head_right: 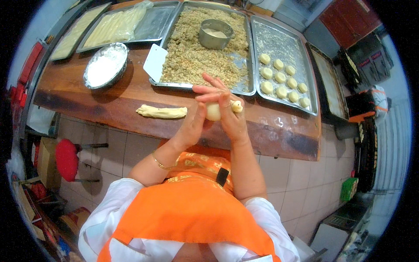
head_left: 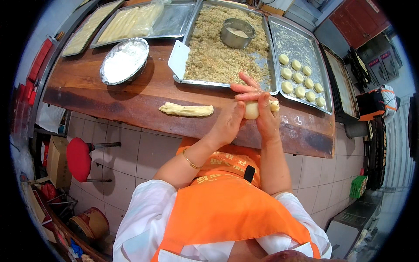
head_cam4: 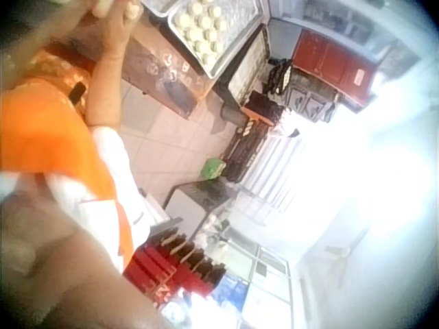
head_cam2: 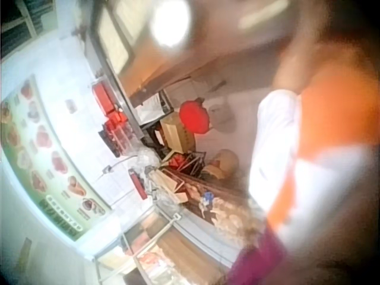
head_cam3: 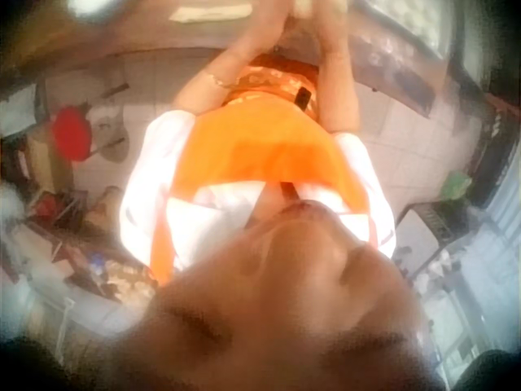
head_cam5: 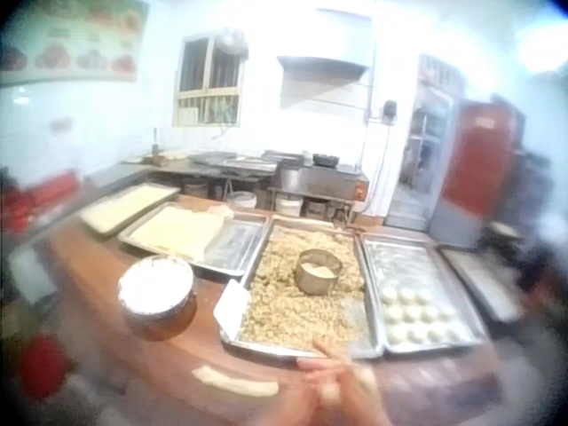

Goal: The person prepares bread buns by hand, portioning dough from a larger roll, filling each piece with a mixture from a tray, and rolling them into balls before placing them onto a metal baking sheet.

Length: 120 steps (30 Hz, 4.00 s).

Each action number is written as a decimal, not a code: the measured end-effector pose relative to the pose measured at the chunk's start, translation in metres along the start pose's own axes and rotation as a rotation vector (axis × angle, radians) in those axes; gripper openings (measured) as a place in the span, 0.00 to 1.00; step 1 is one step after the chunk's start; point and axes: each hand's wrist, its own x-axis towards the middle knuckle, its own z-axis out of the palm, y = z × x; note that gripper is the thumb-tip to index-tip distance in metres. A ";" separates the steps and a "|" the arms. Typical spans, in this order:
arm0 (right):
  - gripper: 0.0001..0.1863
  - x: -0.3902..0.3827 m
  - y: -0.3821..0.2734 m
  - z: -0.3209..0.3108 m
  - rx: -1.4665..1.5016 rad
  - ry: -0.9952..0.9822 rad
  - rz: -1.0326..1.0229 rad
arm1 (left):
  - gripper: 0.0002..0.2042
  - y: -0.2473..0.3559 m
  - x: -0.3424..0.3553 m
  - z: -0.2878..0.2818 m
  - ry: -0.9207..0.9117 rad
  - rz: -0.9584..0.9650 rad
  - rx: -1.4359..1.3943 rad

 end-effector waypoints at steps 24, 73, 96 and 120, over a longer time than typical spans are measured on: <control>0.38 -0.002 -0.004 0.017 0.062 0.129 0.073 | 0.25 -0.006 -0.002 0.012 0.071 0.089 -0.077; 0.08 0.001 -0.064 -0.016 -0.618 -0.225 0.173 | 0.26 -0.008 -0.005 -0.015 0.047 -0.317 -0.223; 0.15 -0.118 0.043 -0.006 -0.996 0.124 0.283 | 0.21 -0.080 -0.018 -0.035 -0.180 0.131 0.828; 0.12 -0.145 0.035 -0.024 -0.656 0.667 0.292 | 0.29 -0.107 0.049 -0.003 -0.405 0.000 1.473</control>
